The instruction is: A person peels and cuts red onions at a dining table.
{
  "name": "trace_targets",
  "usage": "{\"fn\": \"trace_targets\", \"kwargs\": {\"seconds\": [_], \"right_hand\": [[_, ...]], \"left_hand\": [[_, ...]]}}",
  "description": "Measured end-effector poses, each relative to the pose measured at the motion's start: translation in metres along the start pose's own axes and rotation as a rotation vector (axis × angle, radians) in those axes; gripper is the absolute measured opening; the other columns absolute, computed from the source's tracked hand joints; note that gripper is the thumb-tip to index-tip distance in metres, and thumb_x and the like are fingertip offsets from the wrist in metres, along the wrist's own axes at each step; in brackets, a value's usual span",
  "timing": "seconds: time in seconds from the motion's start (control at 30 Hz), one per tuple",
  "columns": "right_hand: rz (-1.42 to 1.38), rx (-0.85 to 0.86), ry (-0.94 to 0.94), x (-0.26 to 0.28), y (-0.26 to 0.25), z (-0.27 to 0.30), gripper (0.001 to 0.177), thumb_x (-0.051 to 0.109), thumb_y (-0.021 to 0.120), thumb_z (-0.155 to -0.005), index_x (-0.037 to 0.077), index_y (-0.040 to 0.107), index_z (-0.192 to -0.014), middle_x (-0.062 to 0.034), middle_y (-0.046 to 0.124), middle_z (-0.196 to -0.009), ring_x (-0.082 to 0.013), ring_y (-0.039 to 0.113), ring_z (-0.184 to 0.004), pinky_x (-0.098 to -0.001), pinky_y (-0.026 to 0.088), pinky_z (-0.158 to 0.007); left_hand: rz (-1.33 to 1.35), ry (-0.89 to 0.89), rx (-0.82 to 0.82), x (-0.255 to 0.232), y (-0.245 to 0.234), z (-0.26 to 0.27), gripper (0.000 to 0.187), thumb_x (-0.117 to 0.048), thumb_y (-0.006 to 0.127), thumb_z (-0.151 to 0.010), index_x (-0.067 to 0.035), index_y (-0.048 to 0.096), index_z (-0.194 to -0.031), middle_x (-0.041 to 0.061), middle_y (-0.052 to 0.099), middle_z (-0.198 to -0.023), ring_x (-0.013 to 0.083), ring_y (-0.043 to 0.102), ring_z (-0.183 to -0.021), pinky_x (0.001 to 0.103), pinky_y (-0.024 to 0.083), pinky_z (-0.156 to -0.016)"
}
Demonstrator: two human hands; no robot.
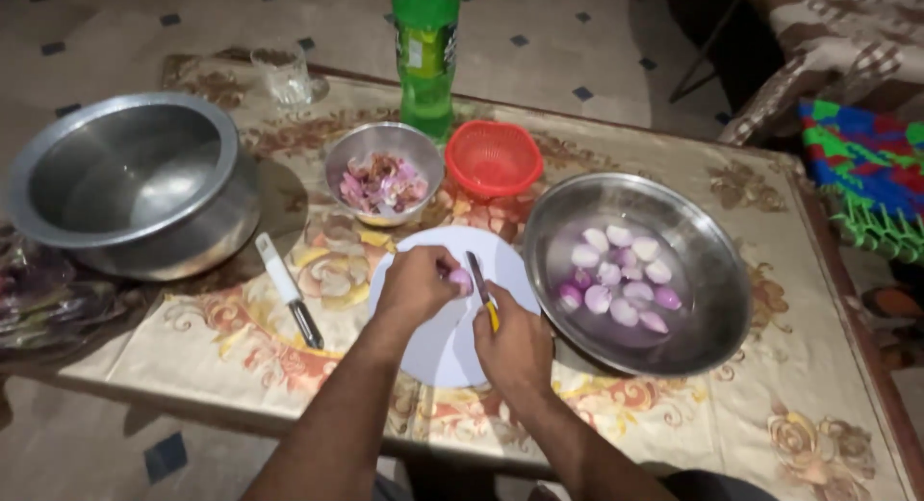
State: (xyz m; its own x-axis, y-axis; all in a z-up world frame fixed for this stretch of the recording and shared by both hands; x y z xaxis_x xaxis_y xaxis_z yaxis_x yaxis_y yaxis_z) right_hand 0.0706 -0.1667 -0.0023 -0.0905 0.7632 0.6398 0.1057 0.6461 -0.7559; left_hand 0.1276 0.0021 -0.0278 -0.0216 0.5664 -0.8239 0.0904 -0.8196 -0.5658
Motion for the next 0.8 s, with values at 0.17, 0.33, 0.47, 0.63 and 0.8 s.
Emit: {"fn": "trace_targets", "kwargs": {"seconds": [0.17,0.33,0.47,0.63,0.8], "right_hand": [[-0.013,0.043,-0.040,0.008,0.000,0.006,0.043,0.022,0.061,-0.089,0.016,0.067,-0.131,-0.0201,0.075,-0.094,-0.0424,0.071,-0.086,-0.0525,0.054,-0.080],[-0.020,0.052,-0.070,0.010,-0.002,0.008,0.044,0.022,0.060,-0.090,0.015,0.066,-0.132,-0.0184,0.076,-0.099,-0.0410,0.072,-0.088,-0.0512,0.054,-0.082],[0.004,0.068,-0.087,0.013,-0.001,0.008,0.044,0.022,0.060,-0.090,0.014,0.066,-0.133,-0.0181,0.076,-0.101,-0.0403,0.072,-0.089,-0.0508,0.054,-0.083],[0.007,0.063,-0.101,0.014,-0.001,0.009,0.044,0.021,0.060,-0.090,0.012,0.066,-0.133,-0.0180,0.076,-0.101,-0.0395,0.072,-0.089,-0.0504,0.054,-0.083],[0.014,0.053,-0.113,0.015,-0.002,0.009,0.044,0.021,0.060,-0.091,0.013,0.066,-0.133,-0.0170,0.076,-0.099,-0.0374,0.072,-0.087,-0.0487,0.055,-0.082]], "left_hand": [[-0.045,-0.098,0.039,-0.010,-0.004,0.002,0.021,-0.018,0.088,-0.067,-0.011,0.076,-0.083,0.009,0.077,-0.080,0.0228,0.075,-0.077,0.037,0.058,-0.072],[-0.123,-0.135,0.048,-0.016,-0.007,0.004,0.021,-0.018,0.086,-0.067,-0.011,0.075,-0.083,0.010,0.076,-0.081,0.0259,0.074,-0.078,0.038,0.058,-0.074],[-0.121,-0.138,0.055,-0.016,-0.008,0.004,0.022,-0.016,0.086,-0.066,-0.010,0.074,-0.084,0.010,0.075,-0.081,0.0263,0.074,-0.079,0.039,0.058,-0.074],[-0.131,-0.122,0.045,-0.015,-0.006,0.004,0.021,-0.015,0.084,-0.068,-0.010,0.074,-0.085,0.011,0.075,-0.082,0.0275,0.074,-0.079,0.040,0.058,-0.074],[-0.148,-0.139,0.043,-0.019,-0.007,0.005,0.021,-0.016,0.085,-0.068,-0.011,0.074,-0.085,0.011,0.075,-0.082,0.0282,0.074,-0.080,0.040,0.058,-0.075]]}}
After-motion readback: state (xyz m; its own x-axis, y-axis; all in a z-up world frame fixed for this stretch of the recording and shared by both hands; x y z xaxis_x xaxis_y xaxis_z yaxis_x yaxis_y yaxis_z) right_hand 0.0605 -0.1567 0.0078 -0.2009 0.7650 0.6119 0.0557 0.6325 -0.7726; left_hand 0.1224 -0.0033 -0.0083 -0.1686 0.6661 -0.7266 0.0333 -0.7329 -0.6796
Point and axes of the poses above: each hand's wrist, its own z-axis away from the middle knuckle, its own y-axis out of the palm, x = y × z, the point moved 5 cm from there along -z, towards the middle knuckle
